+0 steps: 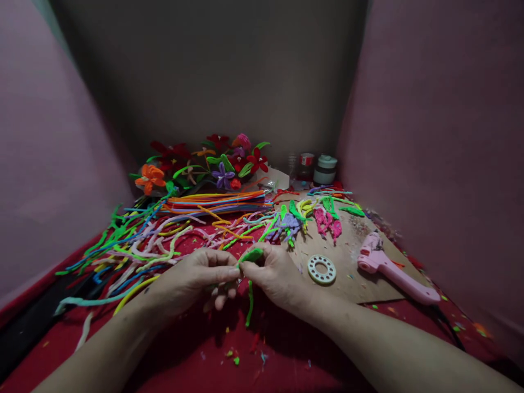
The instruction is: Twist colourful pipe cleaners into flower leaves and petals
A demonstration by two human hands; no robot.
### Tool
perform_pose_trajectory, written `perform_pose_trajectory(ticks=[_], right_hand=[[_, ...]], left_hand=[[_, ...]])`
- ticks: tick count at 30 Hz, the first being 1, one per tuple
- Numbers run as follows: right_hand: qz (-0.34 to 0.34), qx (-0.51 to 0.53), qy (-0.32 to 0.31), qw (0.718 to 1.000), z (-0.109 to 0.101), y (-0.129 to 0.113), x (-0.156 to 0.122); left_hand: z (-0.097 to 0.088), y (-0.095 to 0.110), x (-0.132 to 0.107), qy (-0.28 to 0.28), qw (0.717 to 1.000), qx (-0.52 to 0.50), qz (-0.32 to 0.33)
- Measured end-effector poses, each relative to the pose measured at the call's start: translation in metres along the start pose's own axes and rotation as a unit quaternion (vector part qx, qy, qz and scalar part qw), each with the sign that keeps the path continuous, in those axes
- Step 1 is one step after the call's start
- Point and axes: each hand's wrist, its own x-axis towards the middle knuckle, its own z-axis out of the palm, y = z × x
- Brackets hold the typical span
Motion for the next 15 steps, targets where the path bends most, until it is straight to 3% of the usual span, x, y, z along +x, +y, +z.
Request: perform_pose_trajectory(ticks=[3,5,8,9,10,11,15], right_hand=[[0.002,-0.027,0.011,1.000,0.002,0.001,-0.001],[0.023,0.003,0.030,0.999,0.003,0.005,0.000],[0.063,0.068,0.047,0.995,0.003,0.010,0.002],[0.072,0.084,0.043,0.993,0.003,0.011,0.003],[0.078,0.096,0.037,0.992,0.002,0.011,0.004],[0.080,0.104,0.031,0.991,0.002,0.010,0.004],[0.050,0.092,0.021,0.994,-0.001,0.003,0.003]], left_hand=[[0.005,-0.001,-0.001,0.011,0.996,0.084,0.012],[0.011,-0.004,0.000,0.081,0.976,0.188,0.068],[0.020,-0.008,0.002,0.234,0.880,0.364,0.196],[0.022,-0.010,0.003,0.261,0.851,0.398,0.221],[0.024,-0.010,0.004,0.268,0.841,0.410,0.229],[0.026,-0.010,0.004,0.258,0.850,0.402,0.221],[0.028,-0.002,0.001,0.168,0.945,0.255,0.117]])
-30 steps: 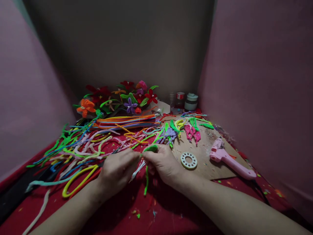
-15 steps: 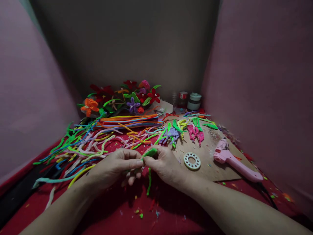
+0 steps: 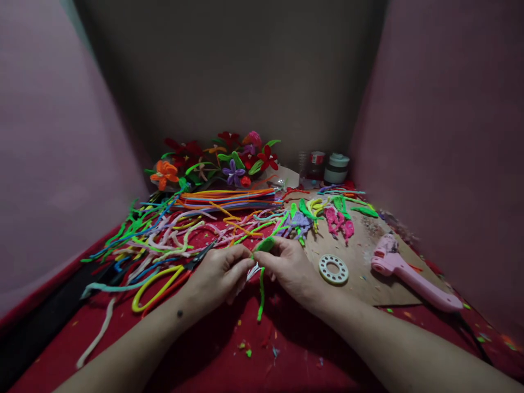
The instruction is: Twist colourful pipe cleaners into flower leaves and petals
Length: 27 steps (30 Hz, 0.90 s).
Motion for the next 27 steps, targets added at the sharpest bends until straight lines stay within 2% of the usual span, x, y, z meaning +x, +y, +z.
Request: perform_pose_trajectory(ticks=[2,4,7,11,16,19,21,23,25,27], right_hand=[[-0.009,-0.005,-0.001,1.000,0.000,-0.003,-0.001],[-0.003,0.004,0.002,1.000,0.000,-0.004,-0.001],[-0.009,0.018,0.016,1.000,0.000,-0.002,0.000],[-0.036,0.033,0.046,0.998,0.000,0.001,0.001],[0.016,0.096,0.063,0.993,-0.002,0.003,0.003],[0.051,0.142,0.077,0.986,-0.001,0.004,0.005],[0.049,0.130,0.082,0.987,0.000,0.004,0.005],[0.001,0.054,0.064,0.996,0.001,0.003,0.002],[-0.069,-0.056,0.030,0.996,0.004,0.003,-0.002],[-0.106,-0.146,-0.009,0.984,0.006,0.003,-0.007]], left_hand=[[-0.002,0.003,0.000,-0.037,0.996,-0.068,-0.039],[-0.004,0.003,0.000,-0.064,0.991,-0.102,-0.050],[-0.003,0.000,0.000,-0.064,0.994,-0.083,-0.038],[0.001,-0.002,-0.001,-0.001,1.000,-0.015,0.000],[-0.004,-0.004,0.001,0.095,0.991,0.084,0.046],[-0.015,-0.004,0.006,0.144,0.986,0.059,0.058],[-0.024,0.004,0.011,0.181,0.979,0.046,0.084],[-0.030,0.022,0.020,0.198,0.968,0.077,0.131],[-0.030,0.046,0.035,0.178,0.962,0.119,0.169],[-0.023,0.072,0.060,0.146,0.959,0.141,0.200]])
